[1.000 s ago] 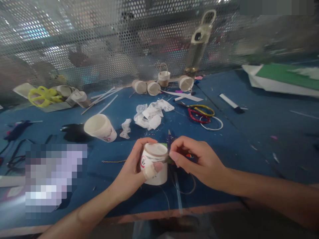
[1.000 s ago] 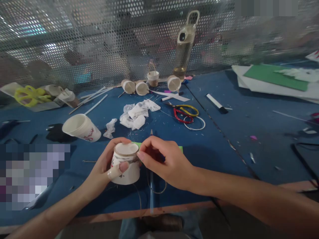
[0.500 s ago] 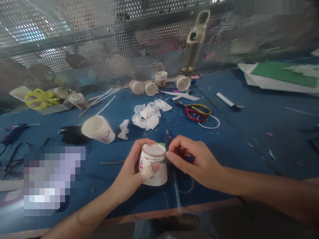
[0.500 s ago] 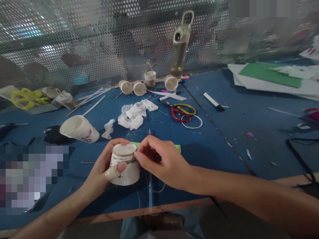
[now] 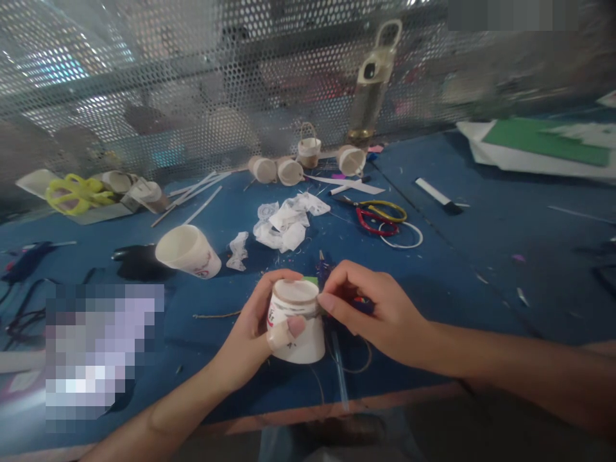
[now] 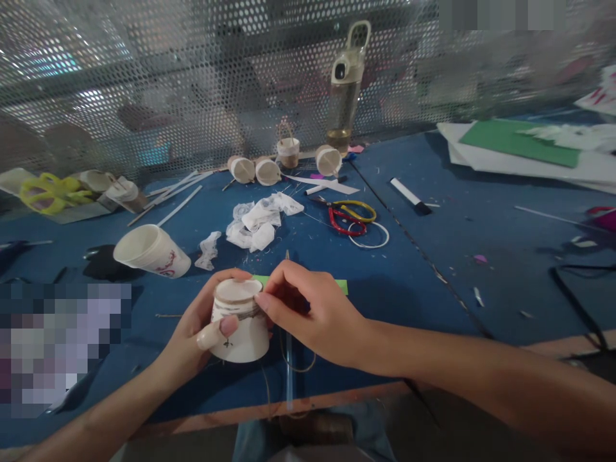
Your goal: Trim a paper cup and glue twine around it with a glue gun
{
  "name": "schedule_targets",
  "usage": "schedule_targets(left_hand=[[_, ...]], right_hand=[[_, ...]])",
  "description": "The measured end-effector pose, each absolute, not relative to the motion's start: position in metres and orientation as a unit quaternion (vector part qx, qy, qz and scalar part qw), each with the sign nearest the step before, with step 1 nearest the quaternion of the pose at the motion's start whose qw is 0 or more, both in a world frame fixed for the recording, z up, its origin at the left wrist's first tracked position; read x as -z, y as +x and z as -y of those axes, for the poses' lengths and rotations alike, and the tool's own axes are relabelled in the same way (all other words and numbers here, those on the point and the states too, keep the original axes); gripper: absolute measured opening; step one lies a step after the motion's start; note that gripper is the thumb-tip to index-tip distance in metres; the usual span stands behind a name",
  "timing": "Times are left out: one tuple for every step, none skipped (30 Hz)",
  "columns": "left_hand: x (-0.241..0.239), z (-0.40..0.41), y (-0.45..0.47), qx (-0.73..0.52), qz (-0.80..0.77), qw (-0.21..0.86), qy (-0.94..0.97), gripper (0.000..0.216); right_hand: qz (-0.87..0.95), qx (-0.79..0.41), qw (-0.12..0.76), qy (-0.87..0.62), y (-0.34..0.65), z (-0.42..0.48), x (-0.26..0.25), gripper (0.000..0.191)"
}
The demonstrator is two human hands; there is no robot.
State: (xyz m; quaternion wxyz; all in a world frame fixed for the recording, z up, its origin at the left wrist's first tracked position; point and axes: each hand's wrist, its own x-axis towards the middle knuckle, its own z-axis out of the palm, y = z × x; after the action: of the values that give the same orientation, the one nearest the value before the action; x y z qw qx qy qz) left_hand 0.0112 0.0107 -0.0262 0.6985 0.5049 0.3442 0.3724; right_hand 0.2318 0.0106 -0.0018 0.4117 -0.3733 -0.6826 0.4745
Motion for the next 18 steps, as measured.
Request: schedule_targets(left_hand=[[0.0256, -0.0108, 0.0114, -0.373, -0.348, 0.703, 0.496, 0.049], [0.0251, -0.0109, 0.0115, -0.373, -0.352, 0.707, 0.487, 0.049], [0.0245, -0.0109, 0.0115, -0.373, -0.353, 0.711, 0.480, 0.049], [0.0242, -0.0109, 0.0114, -0.374, -0.352, 0.714, 0.475, 0.050], [0.0239, -0.0108, 0.0111, -0.373, -0.349, 0.717, 0.474, 0.050], [0.0237, -0.0108, 0.0108, -0.373, -0.346, 0.719, 0.474, 0.050], [0.0236, -0.0108, 0.0105, -0.369, -0.343, 0.722, 0.474, 0.050], [0.0234, -0.0108, 0.0102, -0.365, -0.341, 0.725, 0.474, 0.050], [0.0231, -0.0108, 0.0099, -0.360, -0.340, 0.728, 0.474, 0.050], [0.0227, -0.0108, 0.0097, -0.357, -0.340, 0.730, 0.473, 0.050], [0.0223, -0.0109, 0.0094, -0.355, -0.338, 0.732, 0.473, 0.050], [0.0218, -0.0110, 0.0092, -0.354, -0.332, 0.734, 0.475, 0.050], [0.0214, -0.0111, 0.0091, -0.352, -0.324, 0.737, 0.477, 0.051], [0.0212, -0.0112, 0.0089, -0.350, -0.316, 0.739, 0.481, 0.051], [0.0211, -0.0115, 0.0087, -0.346, -0.310, 0.741, 0.484, 0.051], [0.0213, -0.0118, 0.0086, -0.344, -0.306, 0.743, 0.486, 0.051], [0.0215, -0.0121, 0.0085, -0.342, -0.304, 0.743, 0.489, 0.052], [0.0219, -0.0124, 0.0084, -0.340, -0.303, 0.742, 0.491, 0.052]], right_hand=[[0.683, -0.475, 0.413, -0.371, 0.2322, -0.0110, 0.0018, 0.016], [0.683, -0.473, 0.414, -0.371, 0.2326, -0.0114, 0.0018, 0.016], [0.684, -0.473, 0.415, -0.370, 0.2329, -0.0117, 0.0017, 0.016], [0.684, -0.472, 0.415, -0.369, 0.2330, -0.0118, 0.0017, 0.016], [0.684, -0.474, 0.413, -0.370, 0.2329, -0.0119, 0.0015, 0.016], [0.684, -0.477, 0.411, -0.370, 0.2328, -0.0118, 0.0012, 0.016], [0.683, -0.480, 0.409, -0.368, 0.2327, -0.0115, 0.0008, 0.016], [0.683, -0.482, 0.408, -0.367, 0.2325, -0.0112, 0.0003, 0.016], [0.684, -0.482, 0.407, -0.366, 0.2325, -0.0109, -0.0003, 0.016], [0.685, -0.481, 0.408, -0.366, 0.2326, -0.0107, -0.0009, 0.016], [0.687, -0.477, 0.408, -0.366, 0.2328, -0.0105, -0.0015, 0.016], [0.689, -0.474, 0.409, -0.366, 0.2332, -0.0105, -0.0021, 0.016], [0.690, -0.473, 0.408, -0.366, 0.2335, -0.0105, -0.0027, 0.017], [0.691, -0.473, 0.407, -0.365, 0.2338, -0.0107, -0.0030, 0.017], [0.690, -0.476, 0.406, -0.364, 0.2340, -0.0110, -0.0032, 0.017], [0.688, -0.479, 0.406, -0.364, 0.2341, -0.0113, -0.0032, 0.018], [0.686, -0.483, 0.404, -0.363, 0.2342, -0.0117, -0.0029, 0.018], [0.684, -0.487, 0.404, -0.363, 0.2341, -0.0121, -0.0024, 0.018]])
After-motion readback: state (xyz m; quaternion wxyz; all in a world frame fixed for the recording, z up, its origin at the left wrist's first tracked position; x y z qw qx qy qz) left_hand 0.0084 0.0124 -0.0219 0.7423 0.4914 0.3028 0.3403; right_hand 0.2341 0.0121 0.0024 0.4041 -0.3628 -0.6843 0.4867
